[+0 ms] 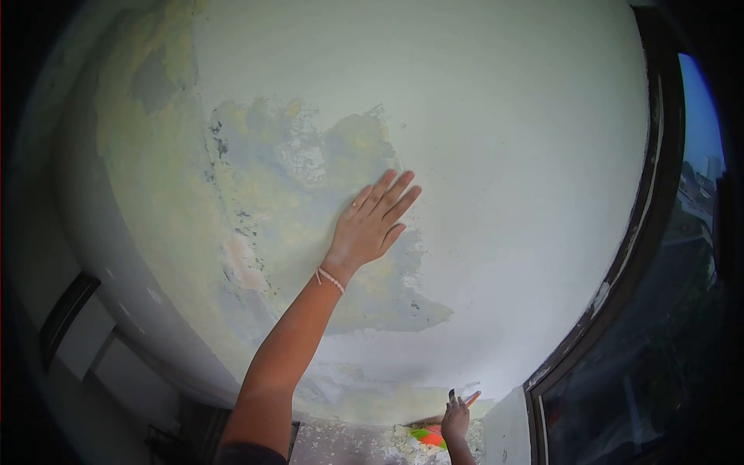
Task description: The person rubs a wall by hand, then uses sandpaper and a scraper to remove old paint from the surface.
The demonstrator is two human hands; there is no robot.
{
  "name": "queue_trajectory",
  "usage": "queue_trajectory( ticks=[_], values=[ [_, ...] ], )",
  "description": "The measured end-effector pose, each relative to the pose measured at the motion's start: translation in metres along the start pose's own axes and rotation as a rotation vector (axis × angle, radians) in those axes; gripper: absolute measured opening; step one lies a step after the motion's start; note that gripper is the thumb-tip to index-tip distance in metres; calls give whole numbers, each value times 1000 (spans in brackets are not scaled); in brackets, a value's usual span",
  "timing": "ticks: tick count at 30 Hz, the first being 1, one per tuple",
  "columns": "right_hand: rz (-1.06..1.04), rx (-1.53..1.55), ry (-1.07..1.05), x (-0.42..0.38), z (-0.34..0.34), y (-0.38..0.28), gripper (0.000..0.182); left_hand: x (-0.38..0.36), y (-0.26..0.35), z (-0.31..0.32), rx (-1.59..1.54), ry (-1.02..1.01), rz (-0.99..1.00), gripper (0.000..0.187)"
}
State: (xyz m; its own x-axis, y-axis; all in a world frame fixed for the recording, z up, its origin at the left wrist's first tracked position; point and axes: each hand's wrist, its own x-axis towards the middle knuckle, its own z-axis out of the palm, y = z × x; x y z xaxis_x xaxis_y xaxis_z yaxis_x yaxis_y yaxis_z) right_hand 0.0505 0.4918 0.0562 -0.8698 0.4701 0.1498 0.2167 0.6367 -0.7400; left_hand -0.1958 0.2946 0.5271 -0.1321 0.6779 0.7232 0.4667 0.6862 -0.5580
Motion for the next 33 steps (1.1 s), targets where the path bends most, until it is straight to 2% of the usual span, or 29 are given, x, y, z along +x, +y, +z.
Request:
queue_trajectory(
  ticks=[1, 7, 11, 17, 23, 27, 31, 33],
  values=[
    [-103, -57, 41, 9, -9, -13, 43, 7, -9, -4, 2, 13, 10, 73],
    [-465, 82, 328, 55, -52, -123, 50, 16, -72, -28, -3, 30, 44, 71],
    [-710, -2, 438, 88, -73, -201, 47, -2, -138, -47, 45, 68, -9, 71],
    [-1059, -256, 551, 149, -93, -327, 55, -51, -233, -72, 60, 130, -73, 68],
    [-1327, -341, 789, 210, -132, -492, 60, -69, -258, -69, 33, 195, -87, 64],
    [-1380, -281, 845, 208, -142, -589, 59, -68, -256, -71, 21, 191, -97, 63],
    [-1412, -348, 847, 208, -146, -583, 51, -70, -256, -70, 8, 210, -96, 64],
    [-1361, -407, 800, 208, -140, -539, 51, -71, -258, -67, 12, 231, -99, 64]
  ],
)
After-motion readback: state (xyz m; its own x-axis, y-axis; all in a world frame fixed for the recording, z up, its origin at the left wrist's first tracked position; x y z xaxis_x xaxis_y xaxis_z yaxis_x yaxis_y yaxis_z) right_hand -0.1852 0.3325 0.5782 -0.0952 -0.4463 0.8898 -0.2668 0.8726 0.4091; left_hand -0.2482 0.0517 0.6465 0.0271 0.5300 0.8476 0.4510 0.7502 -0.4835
